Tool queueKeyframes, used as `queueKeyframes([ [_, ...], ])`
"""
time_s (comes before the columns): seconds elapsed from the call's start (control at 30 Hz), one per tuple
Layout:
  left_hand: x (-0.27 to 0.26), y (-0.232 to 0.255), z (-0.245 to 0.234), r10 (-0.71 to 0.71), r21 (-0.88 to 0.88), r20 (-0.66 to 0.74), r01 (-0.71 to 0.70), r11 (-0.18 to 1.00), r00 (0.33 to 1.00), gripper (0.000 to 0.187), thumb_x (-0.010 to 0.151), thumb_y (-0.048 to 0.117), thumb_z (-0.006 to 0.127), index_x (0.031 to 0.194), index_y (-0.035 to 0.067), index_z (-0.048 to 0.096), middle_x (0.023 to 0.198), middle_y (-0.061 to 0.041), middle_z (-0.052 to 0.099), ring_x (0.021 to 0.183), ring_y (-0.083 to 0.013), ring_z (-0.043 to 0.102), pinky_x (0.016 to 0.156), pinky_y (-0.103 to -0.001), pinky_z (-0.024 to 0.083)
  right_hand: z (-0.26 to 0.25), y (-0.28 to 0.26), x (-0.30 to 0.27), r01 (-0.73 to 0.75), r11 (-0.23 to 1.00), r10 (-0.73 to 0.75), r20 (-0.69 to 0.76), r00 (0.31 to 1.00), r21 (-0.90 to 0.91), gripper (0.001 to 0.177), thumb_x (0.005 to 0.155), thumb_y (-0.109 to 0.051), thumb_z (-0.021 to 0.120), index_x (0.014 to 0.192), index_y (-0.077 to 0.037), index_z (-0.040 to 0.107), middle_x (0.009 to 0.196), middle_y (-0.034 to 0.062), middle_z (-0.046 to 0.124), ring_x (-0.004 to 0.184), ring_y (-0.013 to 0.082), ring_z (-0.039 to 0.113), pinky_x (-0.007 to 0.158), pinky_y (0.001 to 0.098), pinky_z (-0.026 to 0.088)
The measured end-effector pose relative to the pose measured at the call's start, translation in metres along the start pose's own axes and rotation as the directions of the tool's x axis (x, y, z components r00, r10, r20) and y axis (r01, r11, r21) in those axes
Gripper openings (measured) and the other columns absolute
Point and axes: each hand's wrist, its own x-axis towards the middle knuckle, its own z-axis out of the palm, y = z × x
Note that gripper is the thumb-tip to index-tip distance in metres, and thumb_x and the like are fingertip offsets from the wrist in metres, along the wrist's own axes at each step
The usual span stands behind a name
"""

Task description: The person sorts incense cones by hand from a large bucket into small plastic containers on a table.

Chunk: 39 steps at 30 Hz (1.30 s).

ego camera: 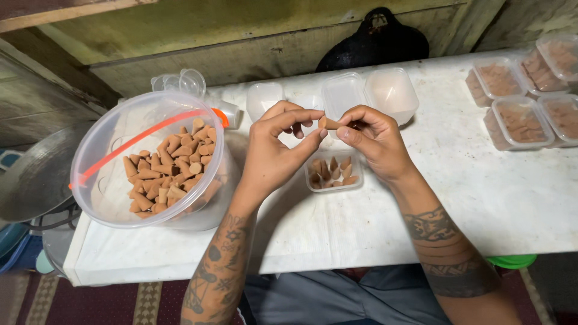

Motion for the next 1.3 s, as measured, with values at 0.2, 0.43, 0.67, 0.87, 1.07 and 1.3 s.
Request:
queueKeyframes([
  [0.2,-0.001,-0.042,0.003,-0.038,-0.004,-0.007,0.038,0.999,0.999,0.024,0.076,0.007,0.083,0.099,0.012,0.078,0.082,-0.003,0.066,0.069,-0.0119,0.060,0.074,-0.028,0.047,-0.012,0.015,0.003,0.087,0.942,-0.075,0.050,0.996,-0.324,0.026,0.086,-0.013,0.080,0.106,0.000,0.071,0.103,0.0089,0.057,0.094,0.0139,0.050,0.081,0.0247,0.044],
  [0.43,-0.016,-0.069,0.003,-0.133,0.064,0.011,0.132,0.989,0.991,0.022,0.075,0.008,0.082,0.096,0.012,0.078,0.080,-0.003,0.065,0.069,-0.0127,0.057,0.074,-0.028,0.044,-0.031,0.043,-0.006,0.106,0.887,-0.104,0.028,0.994,-0.449,0.021,0.086,-0.011,0.078,0.104,-0.003,0.073,0.099,0.0093,0.055,0.090,0.0154,0.053,0.082,0.0276,0.045],
  [0.67,-0.025,-0.068,0.004,-0.067,0.169,0.082,0.052,0.984,0.994,0.025,0.073,0.010,0.082,0.098,0.013,0.078,0.082,-0.003,0.065,0.075,-0.0201,0.061,0.079,-0.035,0.045,-0.013,0.023,-0.011,0.176,0.774,-0.133,0.114,0.984,-0.609,0.017,0.082,-0.008,0.079,0.099,-0.008,0.076,0.096,0.0069,0.059,0.082,0.0185,0.061,0.079,0.0329,0.052],
  [0.87,-0.031,-0.069,0.011,-0.095,0.151,0.114,0.077,0.986,0.989,0.026,0.072,0.008,0.080,0.098,0.012,0.078,0.082,-0.003,0.065,0.075,-0.0211,0.061,0.079,-0.036,0.046,-0.009,0.021,-0.018,0.181,0.767,-0.120,0.140,0.983,-0.616,0.016,0.083,-0.006,0.077,0.099,-0.007,0.075,0.094,0.0079,0.059,0.080,0.0216,0.063,0.080,0.0353,0.052],
  [1.07,-0.033,-0.061,0.015,-0.103,0.091,0.108,0.093,0.992,0.989,0.024,0.075,0.010,0.079,0.099,0.011,0.078,0.083,-0.005,0.066,0.076,-0.0218,0.062,0.081,-0.037,0.047,-0.013,0.028,-0.021,0.164,0.772,-0.098,0.140,0.985,-0.614,0.021,0.080,-0.008,0.080,0.100,-0.008,0.075,0.094,0.0082,0.060,0.081,0.0218,0.063,0.079,0.0363,0.053],
  [1.3,-0.036,-0.067,0.013,-0.211,-0.167,0.099,0.225,0.960,0.973,0.024,0.079,0.008,0.081,0.103,0.009,0.078,0.086,-0.005,0.067,0.079,-0.0124,0.059,0.079,-0.030,0.047,-0.015,0.025,-0.023,0.141,0.830,-0.071,0.148,0.986,-0.540,0.011,0.083,-0.005,0.076,0.094,-0.004,0.074,0.086,0.0090,0.057,0.066,0.0166,0.066,0.067,0.0304,0.058],
])
